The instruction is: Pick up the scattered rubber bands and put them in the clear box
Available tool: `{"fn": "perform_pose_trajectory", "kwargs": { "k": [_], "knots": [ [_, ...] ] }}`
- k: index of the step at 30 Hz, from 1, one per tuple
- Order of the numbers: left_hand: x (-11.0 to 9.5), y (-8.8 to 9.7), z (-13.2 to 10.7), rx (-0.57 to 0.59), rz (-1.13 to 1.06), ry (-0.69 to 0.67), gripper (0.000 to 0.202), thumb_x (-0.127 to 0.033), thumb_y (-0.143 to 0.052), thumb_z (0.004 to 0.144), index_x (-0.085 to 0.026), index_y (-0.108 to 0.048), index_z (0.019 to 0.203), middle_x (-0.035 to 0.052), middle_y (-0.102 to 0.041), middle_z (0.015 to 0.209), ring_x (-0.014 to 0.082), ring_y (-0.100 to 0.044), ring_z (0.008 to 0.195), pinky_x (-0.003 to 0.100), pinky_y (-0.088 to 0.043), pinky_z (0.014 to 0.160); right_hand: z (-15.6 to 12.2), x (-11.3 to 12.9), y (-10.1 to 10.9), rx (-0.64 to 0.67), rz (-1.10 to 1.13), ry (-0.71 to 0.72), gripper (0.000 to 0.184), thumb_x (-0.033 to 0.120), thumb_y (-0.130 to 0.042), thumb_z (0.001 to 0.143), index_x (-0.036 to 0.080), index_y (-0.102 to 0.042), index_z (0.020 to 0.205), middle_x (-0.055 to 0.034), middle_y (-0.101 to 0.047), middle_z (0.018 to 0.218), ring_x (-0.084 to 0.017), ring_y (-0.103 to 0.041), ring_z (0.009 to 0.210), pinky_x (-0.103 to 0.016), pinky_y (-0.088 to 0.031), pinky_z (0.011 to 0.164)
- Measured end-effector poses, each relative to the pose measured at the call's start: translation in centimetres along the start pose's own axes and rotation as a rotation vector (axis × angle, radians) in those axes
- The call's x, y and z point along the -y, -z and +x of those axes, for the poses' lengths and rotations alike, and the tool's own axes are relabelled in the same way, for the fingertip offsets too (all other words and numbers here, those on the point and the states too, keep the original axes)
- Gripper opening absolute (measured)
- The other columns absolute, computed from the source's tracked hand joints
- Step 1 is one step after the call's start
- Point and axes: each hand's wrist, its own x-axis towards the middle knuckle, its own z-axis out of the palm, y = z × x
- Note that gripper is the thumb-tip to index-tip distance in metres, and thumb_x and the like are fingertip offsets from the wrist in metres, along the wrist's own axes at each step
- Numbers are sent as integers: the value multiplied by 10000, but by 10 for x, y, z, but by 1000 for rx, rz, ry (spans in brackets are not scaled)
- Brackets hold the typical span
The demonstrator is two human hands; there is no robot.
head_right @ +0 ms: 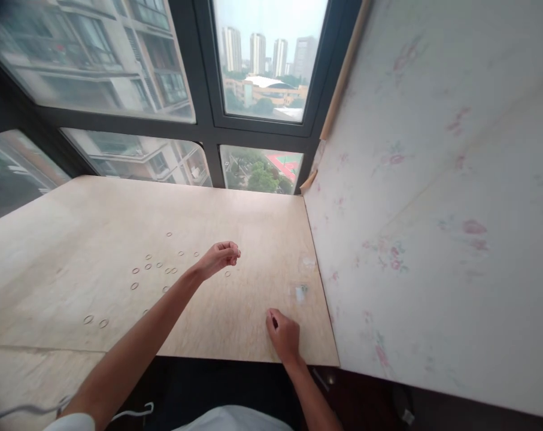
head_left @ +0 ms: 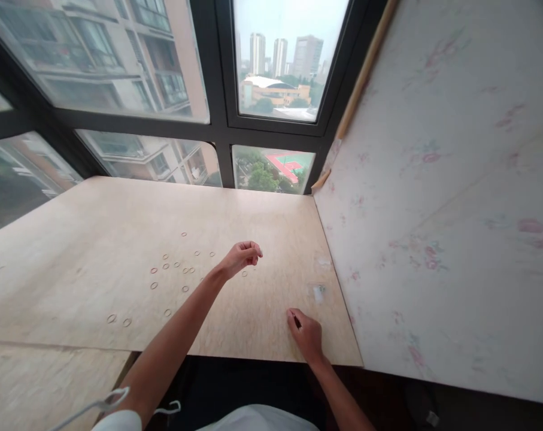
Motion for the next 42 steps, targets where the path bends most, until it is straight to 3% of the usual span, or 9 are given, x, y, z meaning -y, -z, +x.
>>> {"fn": "perform_pose_trajectory", "kwargs": {
  "k": [6,10,14,17,21,25,33,37,42],
  "knots": [
    [36,-88,13,-31,211,91,141,-224,-679,681,-125,-606,749,37,-653,682,66,-521,516,184,-415,501,1,3,3,-26,54,1,363,369,-394,932,205,-717,902,-33,-710,733,-164,-659,646,-211,-393,591],
    [57,-135,27,-21,536,4,102,-204,-615,739,-117,-636,788,44,-672,707,94,-583,575,196,-452,534,1,3,5,-35,52,8,332,337,-399,926,207,-702,885,-15,-699,708,-148,-646,626,-209,-360,579],
    [69,-167,44,-17,666,-55,91,-172,-602,721,-141,-678,760,43,-690,752,127,-608,668,232,-466,620,1,2,5,-30,21,4,300,313,-405,920,205,-682,880,-4,-691,692,-151,-642,624,-215,-342,576],
    [77,-177,51,1,737,-68,102,-145,-612,696,-155,-701,744,40,-701,751,152,-619,698,265,-473,670,1,2,5,-32,17,4,305,314,-400,920,196,-675,863,-5,-676,659,-151,-629,599,-217,-333,566],
    [83,-168,46,-9,746,-94,136,-165,-607,721,-157,-719,799,49,-717,831,169,-636,771,275,-481,725,0,1,5,-26,63,11,330,326,-382,932,196,-684,903,-14,-686,687,-149,-636,621,-211,-357,586],
    [85,-137,26,-68,702,-110,183,-217,-560,788,-158,-712,869,43,-715,866,143,-636,744,248,-492,705,-1,0,4,-28,115,-10,331,342,-395,934,206,-697,916,-19,-707,741,-156,-652,655,-211,-382,605],
    [105,-59,-50,-440,658,-71,182,-267,-531,804,-171,-682,838,34,-698,809,151,-612,694,264,-474,666,-3,1,4,-23,114,-3,369,390,-391,934,211,-713,909,-37,-726,807,-176,-671,696,-222,-411,629],
    [116,-43,-87,-449,748,-120,185,-265,-504,830,-184,-667,864,26,-681,804,139,-581,649,261,-446,641,-3,-1,2,-9,65,-9,408,438,-374,933,215,-715,906,-44,-728,805,-190,-674,696,-234,-420,625],
    [123,-30,-118,-431,863,-188,171,-233,-488,851,-177,-645,888,26,-650,780,132,-549,634,263,-418,638,-5,-4,1,32,-14,10,435,471,-357,931,223,-714,914,-55,-728,826,-211,-675,717,-254,-431,620]
  ]
}}
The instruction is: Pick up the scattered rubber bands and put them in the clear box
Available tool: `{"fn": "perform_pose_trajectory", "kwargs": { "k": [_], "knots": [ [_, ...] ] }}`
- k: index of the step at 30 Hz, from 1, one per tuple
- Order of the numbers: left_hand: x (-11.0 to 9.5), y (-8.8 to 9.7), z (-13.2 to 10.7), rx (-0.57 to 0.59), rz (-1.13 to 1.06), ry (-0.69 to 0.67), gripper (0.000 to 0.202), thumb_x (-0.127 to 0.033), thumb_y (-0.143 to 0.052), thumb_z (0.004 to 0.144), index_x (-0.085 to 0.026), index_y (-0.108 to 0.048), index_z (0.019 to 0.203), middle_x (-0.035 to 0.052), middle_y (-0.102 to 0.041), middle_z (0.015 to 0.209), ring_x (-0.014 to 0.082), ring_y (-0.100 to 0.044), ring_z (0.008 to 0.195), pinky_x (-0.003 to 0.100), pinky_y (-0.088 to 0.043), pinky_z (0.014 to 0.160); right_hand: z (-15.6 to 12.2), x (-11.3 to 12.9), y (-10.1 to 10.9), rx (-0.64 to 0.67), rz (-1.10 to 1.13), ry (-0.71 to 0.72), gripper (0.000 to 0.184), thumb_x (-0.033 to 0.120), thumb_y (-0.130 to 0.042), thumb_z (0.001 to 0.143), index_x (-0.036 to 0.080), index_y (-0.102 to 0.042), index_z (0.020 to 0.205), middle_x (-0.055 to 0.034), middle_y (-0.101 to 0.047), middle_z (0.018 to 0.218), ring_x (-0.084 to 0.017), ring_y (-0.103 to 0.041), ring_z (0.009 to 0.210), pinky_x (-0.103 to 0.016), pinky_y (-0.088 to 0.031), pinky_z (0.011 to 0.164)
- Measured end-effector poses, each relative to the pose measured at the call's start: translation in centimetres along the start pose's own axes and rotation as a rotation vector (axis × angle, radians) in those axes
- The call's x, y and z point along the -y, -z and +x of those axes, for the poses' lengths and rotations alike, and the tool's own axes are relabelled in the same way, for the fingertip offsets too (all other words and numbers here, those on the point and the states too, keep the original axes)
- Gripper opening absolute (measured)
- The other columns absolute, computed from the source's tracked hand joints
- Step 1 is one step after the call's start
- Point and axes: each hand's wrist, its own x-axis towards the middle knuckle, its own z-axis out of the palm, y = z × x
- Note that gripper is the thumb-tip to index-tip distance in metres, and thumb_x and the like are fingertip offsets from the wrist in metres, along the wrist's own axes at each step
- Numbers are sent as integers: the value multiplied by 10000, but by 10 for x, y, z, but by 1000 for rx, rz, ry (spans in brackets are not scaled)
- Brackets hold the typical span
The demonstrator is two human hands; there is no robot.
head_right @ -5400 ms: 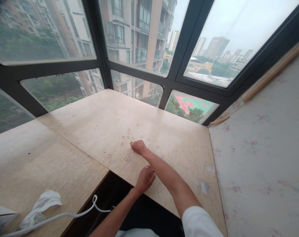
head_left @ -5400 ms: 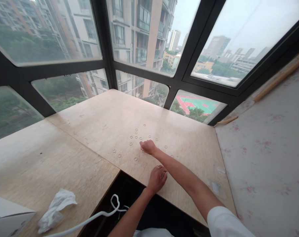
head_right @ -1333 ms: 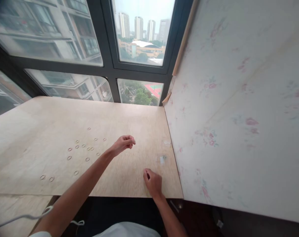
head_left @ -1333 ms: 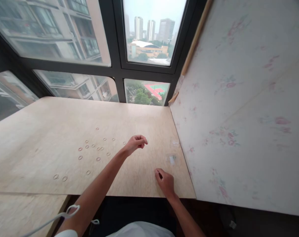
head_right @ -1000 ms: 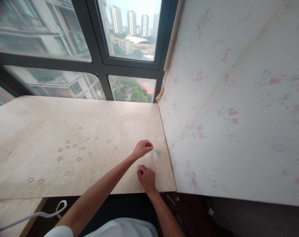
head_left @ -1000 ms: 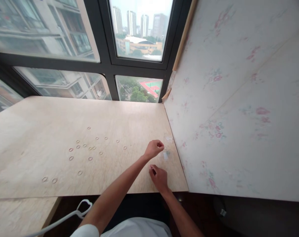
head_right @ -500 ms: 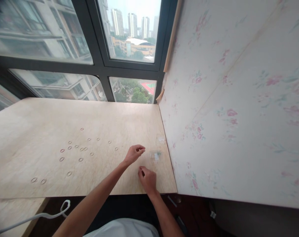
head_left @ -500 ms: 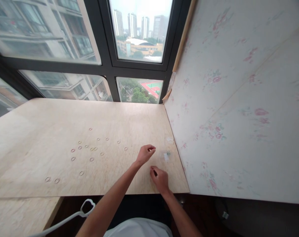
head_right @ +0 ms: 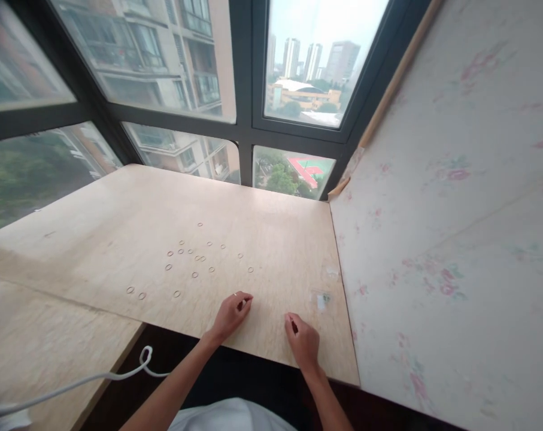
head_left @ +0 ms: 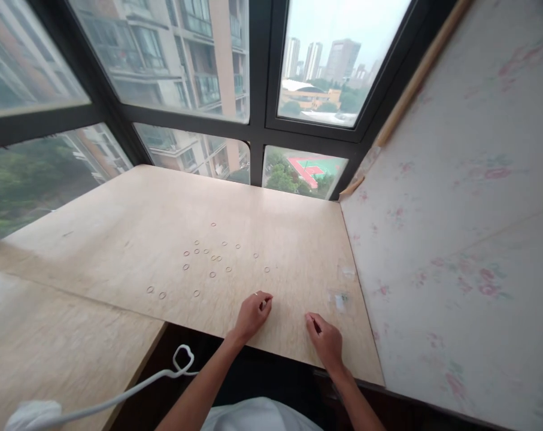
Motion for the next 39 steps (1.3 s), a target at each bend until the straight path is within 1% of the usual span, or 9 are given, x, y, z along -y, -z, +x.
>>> {"fn": "perform_pose_trajectory", "kwargs": {
  "k": [3,6,11,14,16,21,27,34,39],
  "knots": [
    [7,7,-9,-16,-23,-17,157,-215,-489,856,-173,-639,881,27,-638,777,130,-543,647,259,-413,641,3,5,-2,48,-2,43,425,473,-369,929,221,-712,915,-56,-725,815,-215,-672,715,-262,-439,622],
    [10,10,-16,-32,-98,-22,136,-197,-505,851,-173,-637,871,21,-632,776,121,-536,647,250,-416,654,14,22,-10,132,119,96,413,470,-388,927,200,-701,923,-56,-714,802,-196,-660,673,-255,-452,613],
    [13,9,-21,-26,-96,-88,144,-164,-504,839,-177,-645,868,29,-615,768,147,-543,735,267,-414,704,49,77,-33,227,383,145,406,466,-408,918,163,-676,880,-19,-633,603,-151,-587,507,-232,-453,542],
    [17,7,-22,-23,-107,-93,158,-153,-492,837,-175,-648,846,38,-613,761,157,-542,741,273,-410,700,76,109,-46,240,404,183,409,453,-386,917,153,-663,902,-13,-615,597,-143,-581,505,-227,-455,530],
    [19,6,-22,-35,-129,-93,157,-150,-496,832,-173,-651,846,43,-614,767,162,-546,747,272,-409,697,94,125,-54,265,393,198,404,435,-373,918,148,-652,972,-2,-604,588,-133,-572,484,-221,-453,512],
    [22,5,-23,-65,-176,-99,157,-119,-514,807,-170,-655,853,35,-609,755,154,-538,727,256,-401,681,132,155,-65,415,325,273,338,337,-425,886,168,-603,1118,39,-606,595,-101,-540,430,-203,-444,491],
    [22,5,-22,-84,-208,-93,147,-126,-516,808,-160,-652,853,29,-609,747,140,-527,691,252,-387,670,148,190,-78,552,151,382,324,256,-495,862,194,-598,1164,40,-650,659,-96,-575,523,-210,-437,614],
    [20,10,-22,-46,-194,-88,105,-150,-493,808,-156,-586,759,19,-573,706,140,-498,652,255,-364,625,145,223,-106,539,-159,369,386,231,-498,849,213,-566,1229,-43,-691,861,-189,-629,832,-261,-409,706],
    [19,12,-22,-19,-229,-87,115,-140,-475,803,-155,-555,722,23,-576,709,132,-490,625,242,-350,583,141,228,-109,502,-326,347,338,268,-457,885,220,-567,1201,-96,-683,955,-230,-631,879,-291,-406,705]
  ]
}}
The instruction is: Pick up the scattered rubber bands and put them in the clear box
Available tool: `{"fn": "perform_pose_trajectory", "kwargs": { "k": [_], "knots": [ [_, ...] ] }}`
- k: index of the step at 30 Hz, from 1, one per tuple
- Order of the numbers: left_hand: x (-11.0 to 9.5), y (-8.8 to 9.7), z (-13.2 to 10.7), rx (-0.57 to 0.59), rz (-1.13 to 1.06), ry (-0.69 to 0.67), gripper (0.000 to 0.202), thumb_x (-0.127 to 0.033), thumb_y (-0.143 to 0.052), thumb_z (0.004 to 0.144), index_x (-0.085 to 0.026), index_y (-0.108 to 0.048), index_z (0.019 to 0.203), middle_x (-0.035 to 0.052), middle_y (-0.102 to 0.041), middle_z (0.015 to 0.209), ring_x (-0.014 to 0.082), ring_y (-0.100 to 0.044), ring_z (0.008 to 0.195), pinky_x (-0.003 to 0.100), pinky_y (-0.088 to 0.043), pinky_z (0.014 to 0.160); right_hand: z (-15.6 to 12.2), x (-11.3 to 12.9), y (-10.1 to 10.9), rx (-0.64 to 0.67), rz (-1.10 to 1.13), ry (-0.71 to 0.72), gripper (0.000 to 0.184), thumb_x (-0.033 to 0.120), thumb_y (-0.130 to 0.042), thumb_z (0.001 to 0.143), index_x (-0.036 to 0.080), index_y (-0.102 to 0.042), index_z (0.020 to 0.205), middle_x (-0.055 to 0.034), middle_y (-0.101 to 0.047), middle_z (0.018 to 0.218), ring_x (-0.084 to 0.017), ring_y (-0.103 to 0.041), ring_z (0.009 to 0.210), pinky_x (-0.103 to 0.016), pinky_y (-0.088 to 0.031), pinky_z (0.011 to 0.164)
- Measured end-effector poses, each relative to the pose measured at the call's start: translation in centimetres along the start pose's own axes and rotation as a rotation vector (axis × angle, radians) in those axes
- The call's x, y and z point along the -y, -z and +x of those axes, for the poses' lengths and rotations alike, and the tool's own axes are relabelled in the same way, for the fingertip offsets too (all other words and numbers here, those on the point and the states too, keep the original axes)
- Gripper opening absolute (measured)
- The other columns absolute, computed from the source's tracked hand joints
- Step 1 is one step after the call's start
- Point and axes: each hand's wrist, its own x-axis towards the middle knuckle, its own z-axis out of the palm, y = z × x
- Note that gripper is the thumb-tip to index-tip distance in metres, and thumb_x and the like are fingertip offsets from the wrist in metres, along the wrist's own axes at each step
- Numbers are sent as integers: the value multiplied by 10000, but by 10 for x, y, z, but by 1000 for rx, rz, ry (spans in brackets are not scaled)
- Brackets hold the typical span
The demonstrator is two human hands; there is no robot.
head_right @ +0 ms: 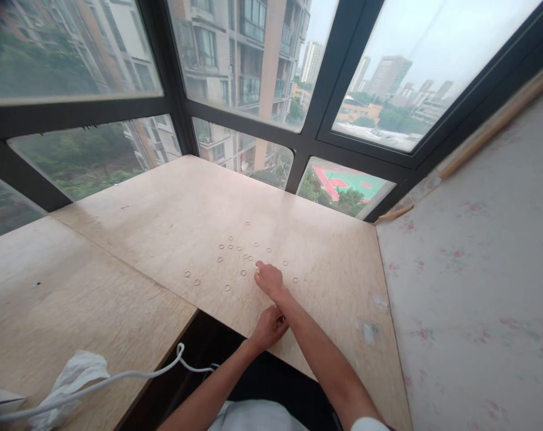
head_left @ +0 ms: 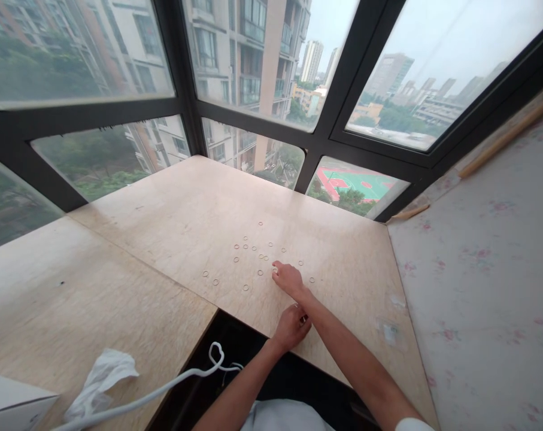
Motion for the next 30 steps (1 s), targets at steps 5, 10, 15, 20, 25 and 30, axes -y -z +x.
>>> {"fn": "perform_pose_trajectory", "kwargs": {
  "k": [5,10,15,20,25,30],
  "knots": [
    [0,0,1,-10,-11,-22,113,-120,-467,780,-154,-571,749,33,-586,729,146,-507,657,253,-375,624,-2,-9,2,4,-68,-27,253,283,-457,898,217,-612,1088,-91,-687,916,-221,-638,826,-276,-396,661],
    [0,0,1,-21,-10,-15,111,-111,-473,762,-154,-572,734,29,-580,714,145,-503,653,249,-368,617,-5,-13,1,-11,-84,-16,212,260,-443,911,211,-631,997,-79,-685,896,-204,-636,809,-260,-381,646],
    [0,0,1,-6,-13,15,122,-129,-483,768,-151,-534,660,18,-555,655,126,-475,591,239,-330,558,-8,-1,-1,-10,-67,72,232,287,-439,921,224,-613,1060,-64,-687,916,-196,-630,836,-259,-378,663],
    [2,-1,1,-29,-17,29,131,-151,-499,738,-156,-478,608,12,-518,596,125,-443,548,245,-286,509,-7,16,-4,43,-42,207,270,303,-500,890,271,-593,1141,-14,-695,895,-168,-627,834,-236,-381,670],
    [4,-2,1,-25,-24,37,152,-143,-500,708,-165,-434,572,4,-496,563,120,-423,526,246,-273,497,-2,22,-8,65,-92,237,275,316,-491,901,254,-589,1150,-44,-693,922,-196,-635,840,-258,-403,677],
    [5,-4,-1,-27,2,43,192,-148,-503,729,-170,-406,564,-4,-483,550,113,-419,515,248,-276,496,-2,25,-13,75,-168,260,226,248,-420,942,191,-621,1027,-117,-687,929,-238,-638,850,-314,-425,712]
  ]
}}
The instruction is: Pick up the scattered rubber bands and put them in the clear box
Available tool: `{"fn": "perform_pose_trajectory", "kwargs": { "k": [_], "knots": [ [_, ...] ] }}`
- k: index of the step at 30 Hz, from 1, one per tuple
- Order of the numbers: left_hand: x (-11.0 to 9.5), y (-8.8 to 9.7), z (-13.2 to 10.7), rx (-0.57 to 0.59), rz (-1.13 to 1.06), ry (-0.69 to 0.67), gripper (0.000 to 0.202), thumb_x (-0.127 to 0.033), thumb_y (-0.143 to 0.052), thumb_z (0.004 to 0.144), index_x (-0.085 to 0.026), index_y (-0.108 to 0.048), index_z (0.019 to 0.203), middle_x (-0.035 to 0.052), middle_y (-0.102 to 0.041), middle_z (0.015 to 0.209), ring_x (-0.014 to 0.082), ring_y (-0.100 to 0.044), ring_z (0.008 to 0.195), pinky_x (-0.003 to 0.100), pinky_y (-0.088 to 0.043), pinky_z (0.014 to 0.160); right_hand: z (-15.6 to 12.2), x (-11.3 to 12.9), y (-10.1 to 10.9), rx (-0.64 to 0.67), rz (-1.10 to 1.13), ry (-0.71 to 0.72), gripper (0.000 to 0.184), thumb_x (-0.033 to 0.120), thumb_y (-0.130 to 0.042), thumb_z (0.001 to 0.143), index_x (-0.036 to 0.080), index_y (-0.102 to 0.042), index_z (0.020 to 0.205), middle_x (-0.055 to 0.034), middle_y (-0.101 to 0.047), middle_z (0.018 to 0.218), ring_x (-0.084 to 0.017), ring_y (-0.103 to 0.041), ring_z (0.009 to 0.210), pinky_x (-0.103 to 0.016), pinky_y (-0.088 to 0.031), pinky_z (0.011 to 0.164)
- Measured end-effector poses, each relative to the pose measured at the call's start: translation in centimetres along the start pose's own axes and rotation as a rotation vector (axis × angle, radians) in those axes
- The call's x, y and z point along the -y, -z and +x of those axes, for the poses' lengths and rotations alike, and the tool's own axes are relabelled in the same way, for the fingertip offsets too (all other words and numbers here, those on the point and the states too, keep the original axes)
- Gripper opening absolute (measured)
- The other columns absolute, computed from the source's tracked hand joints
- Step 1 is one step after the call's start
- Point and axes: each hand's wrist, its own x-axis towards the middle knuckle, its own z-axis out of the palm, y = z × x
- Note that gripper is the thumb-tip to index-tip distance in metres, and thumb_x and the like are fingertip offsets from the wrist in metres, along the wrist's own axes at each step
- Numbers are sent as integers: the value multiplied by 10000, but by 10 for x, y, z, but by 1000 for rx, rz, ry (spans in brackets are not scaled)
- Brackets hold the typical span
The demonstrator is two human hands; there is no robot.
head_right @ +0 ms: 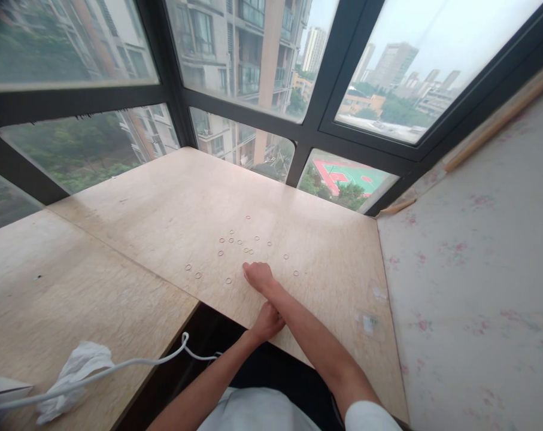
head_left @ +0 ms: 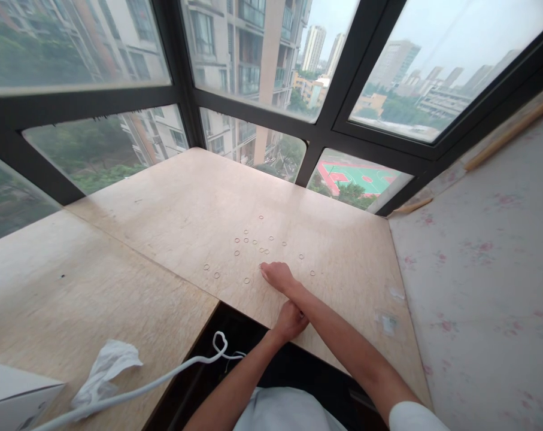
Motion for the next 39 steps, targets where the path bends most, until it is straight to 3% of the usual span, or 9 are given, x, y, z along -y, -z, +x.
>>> {"fn": "perform_pose_trajectory", "kwargs": {
  "k": [4,8,14,19,22,28,32,34,39],
  "knots": [
    [0,0,-1,5,27,-10,207,-158,-510,753,-171,-409,573,-6,-477,550,115,-426,518,251,-276,497,-3,1,-4,10,-7,32,190,150,-430,913,161,-618,935,-142,-687,903,-248,-638,850,-333,-432,720],
    [-2,2,0,14,57,-27,181,-187,-515,776,-167,-459,605,-1,-485,556,126,-438,530,254,-280,500,-8,-3,-7,-11,56,22,113,191,-514,873,152,-618,896,-150,-690,894,-262,-640,851,-336,-432,723],
    [-1,1,2,54,46,-36,175,-196,-512,796,-149,-540,631,10,-517,560,132,-474,532,248,-309,514,-37,-24,-4,-180,287,-160,81,240,-577,789,189,-608,844,-45,-683,750,-183,-629,716,-249,-407,646],
    [-3,3,4,53,29,-72,155,-169,-480,840,-154,-634,828,49,-611,761,168,-549,746,269,-404,662,-91,-62,-3,-434,564,-381,82,252,-499,802,195,-556,815,45,-568,538,-104,-522,484,-191,-357,501],
    [-5,6,4,77,45,-84,164,-203,-484,866,-183,-645,878,38,-609,773,162,-555,766,278,-423,701,-136,-92,-9,-575,708,-522,130,302,-465,819,191,-530,800,67,-489,456,-94,-443,389,-181,-308,409],
    [-5,7,5,88,61,-70,170,-238,-476,878,-187,-637,868,36,-611,782,148,-561,723,275,-442,682,-229,-144,-17,-882,825,-789,280,452,-503,801,174,-537,810,71,-434,431,-102,-398,365,-190,-283,360],
    [-3,5,5,89,78,-67,180,-254,-470,883,-186,-636,863,35,-610,777,147,-562,722,271,-447,672,-269,-164,-17,-1068,787,-943,406,533,-493,810,146,-556,917,37,-508,505,-119,-455,420,-209,-342,407],
    [-3,5,5,89,89,-63,183,-256,-466,887,-186,-634,867,38,-612,784,150,-561,731,276,-448,676,-277,-173,-19,-1082,771,-978,440,552,-500,803,138,-583,929,26,-530,513,-126,-472,434,-217,-351,428],
    [-5,5,6,88,119,-49,184,-261,-458,891,-185,-625,876,46,-617,813,160,-568,762,286,-455,687,-278,-193,-25,-900,810,-940,410,553,-649,674,149,-666,739,41,-477,395,-126,-440,375,-231,-315,424]
  ]
}}
